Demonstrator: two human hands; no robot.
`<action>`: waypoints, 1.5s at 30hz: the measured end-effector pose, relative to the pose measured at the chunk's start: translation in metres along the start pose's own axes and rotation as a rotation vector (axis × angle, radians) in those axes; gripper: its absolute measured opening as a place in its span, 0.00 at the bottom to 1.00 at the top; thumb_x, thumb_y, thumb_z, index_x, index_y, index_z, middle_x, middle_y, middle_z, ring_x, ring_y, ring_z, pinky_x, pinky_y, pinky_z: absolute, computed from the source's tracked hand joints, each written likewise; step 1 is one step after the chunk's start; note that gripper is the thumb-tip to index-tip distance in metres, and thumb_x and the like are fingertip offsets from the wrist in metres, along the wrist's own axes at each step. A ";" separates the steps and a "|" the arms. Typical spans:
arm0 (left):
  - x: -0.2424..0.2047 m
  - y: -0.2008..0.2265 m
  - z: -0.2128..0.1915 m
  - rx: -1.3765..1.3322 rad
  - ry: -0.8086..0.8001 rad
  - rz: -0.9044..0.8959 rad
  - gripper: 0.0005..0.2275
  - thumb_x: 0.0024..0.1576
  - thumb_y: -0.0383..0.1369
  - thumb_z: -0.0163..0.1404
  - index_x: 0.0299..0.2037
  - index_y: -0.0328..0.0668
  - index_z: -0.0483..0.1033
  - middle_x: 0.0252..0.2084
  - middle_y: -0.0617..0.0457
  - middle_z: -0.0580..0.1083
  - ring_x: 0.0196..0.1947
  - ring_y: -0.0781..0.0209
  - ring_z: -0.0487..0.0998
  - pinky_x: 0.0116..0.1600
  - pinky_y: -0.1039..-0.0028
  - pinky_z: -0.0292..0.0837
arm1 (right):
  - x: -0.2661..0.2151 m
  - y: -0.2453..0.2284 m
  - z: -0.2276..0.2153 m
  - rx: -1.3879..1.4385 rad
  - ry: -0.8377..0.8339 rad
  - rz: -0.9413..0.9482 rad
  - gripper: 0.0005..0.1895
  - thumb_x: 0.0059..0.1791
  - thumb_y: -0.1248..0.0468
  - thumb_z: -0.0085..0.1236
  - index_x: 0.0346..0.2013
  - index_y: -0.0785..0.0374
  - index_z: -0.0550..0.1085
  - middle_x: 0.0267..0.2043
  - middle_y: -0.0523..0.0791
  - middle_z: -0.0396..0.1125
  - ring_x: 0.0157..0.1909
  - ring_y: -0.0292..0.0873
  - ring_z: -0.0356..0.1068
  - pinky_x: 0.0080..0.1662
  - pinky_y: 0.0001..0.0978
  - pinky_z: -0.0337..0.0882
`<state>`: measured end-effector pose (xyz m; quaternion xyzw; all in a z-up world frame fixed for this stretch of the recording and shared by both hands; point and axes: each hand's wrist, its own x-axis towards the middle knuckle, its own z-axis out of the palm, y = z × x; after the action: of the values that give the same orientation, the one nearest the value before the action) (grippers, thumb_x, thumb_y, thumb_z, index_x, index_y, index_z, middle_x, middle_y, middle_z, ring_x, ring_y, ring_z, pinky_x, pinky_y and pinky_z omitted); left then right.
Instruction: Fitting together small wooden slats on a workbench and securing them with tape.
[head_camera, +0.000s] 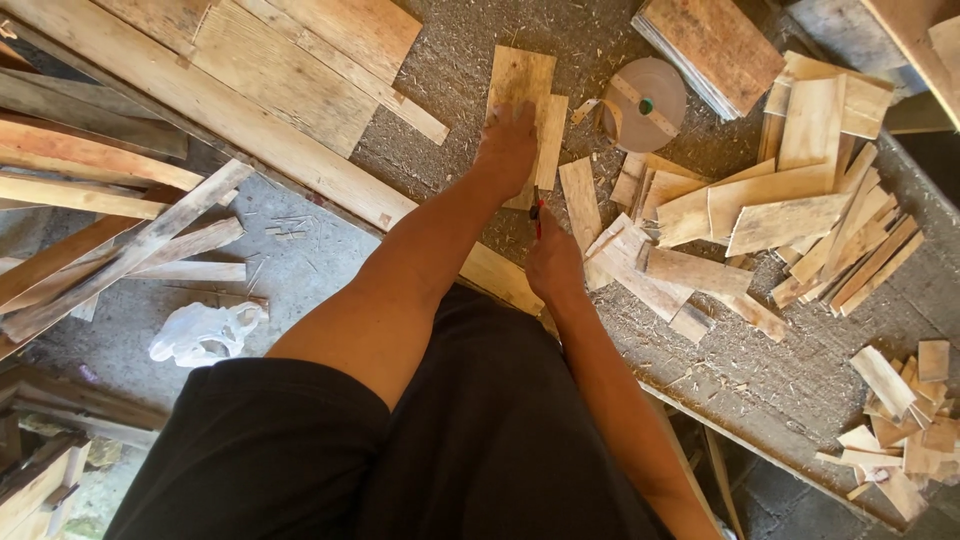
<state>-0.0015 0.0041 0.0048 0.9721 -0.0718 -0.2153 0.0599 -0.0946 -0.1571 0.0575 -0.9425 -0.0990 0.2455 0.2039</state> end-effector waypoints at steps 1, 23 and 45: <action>-0.001 0.001 -0.001 -0.001 0.005 0.000 0.27 0.48 0.20 0.60 0.61 0.27 0.71 0.75 0.35 0.48 0.67 0.27 0.57 0.63 0.55 0.71 | -0.001 -0.003 -0.004 -0.003 0.004 -0.002 0.27 0.49 0.72 0.48 0.65 0.67 0.64 0.47 0.65 0.71 0.48 0.67 0.73 0.49 0.57 0.72; 0.001 0.000 0.001 -0.001 0.022 0.027 0.19 0.53 0.21 0.56 0.57 0.28 0.75 0.75 0.35 0.49 0.64 0.27 0.58 0.62 0.56 0.73 | 0.109 -0.011 -0.034 0.078 0.252 -0.136 0.28 0.52 0.75 0.49 0.68 0.64 0.63 0.53 0.62 0.71 0.51 0.65 0.72 0.49 0.56 0.71; 0.010 0.001 0.019 -0.033 0.069 -0.008 0.20 0.52 0.15 0.57 0.57 0.25 0.75 0.68 0.35 0.55 0.63 0.30 0.61 0.59 0.63 0.76 | 0.116 -0.043 -0.052 -0.017 0.059 -0.031 0.22 0.51 0.75 0.49 0.61 0.66 0.69 0.47 0.62 0.72 0.48 0.62 0.76 0.47 0.53 0.74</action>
<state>-0.0012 -0.0003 -0.0163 0.9781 -0.0620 -0.1831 0.0774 0.0273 -0.1030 0.0687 -0.9494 -0.1094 0.2136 0.2025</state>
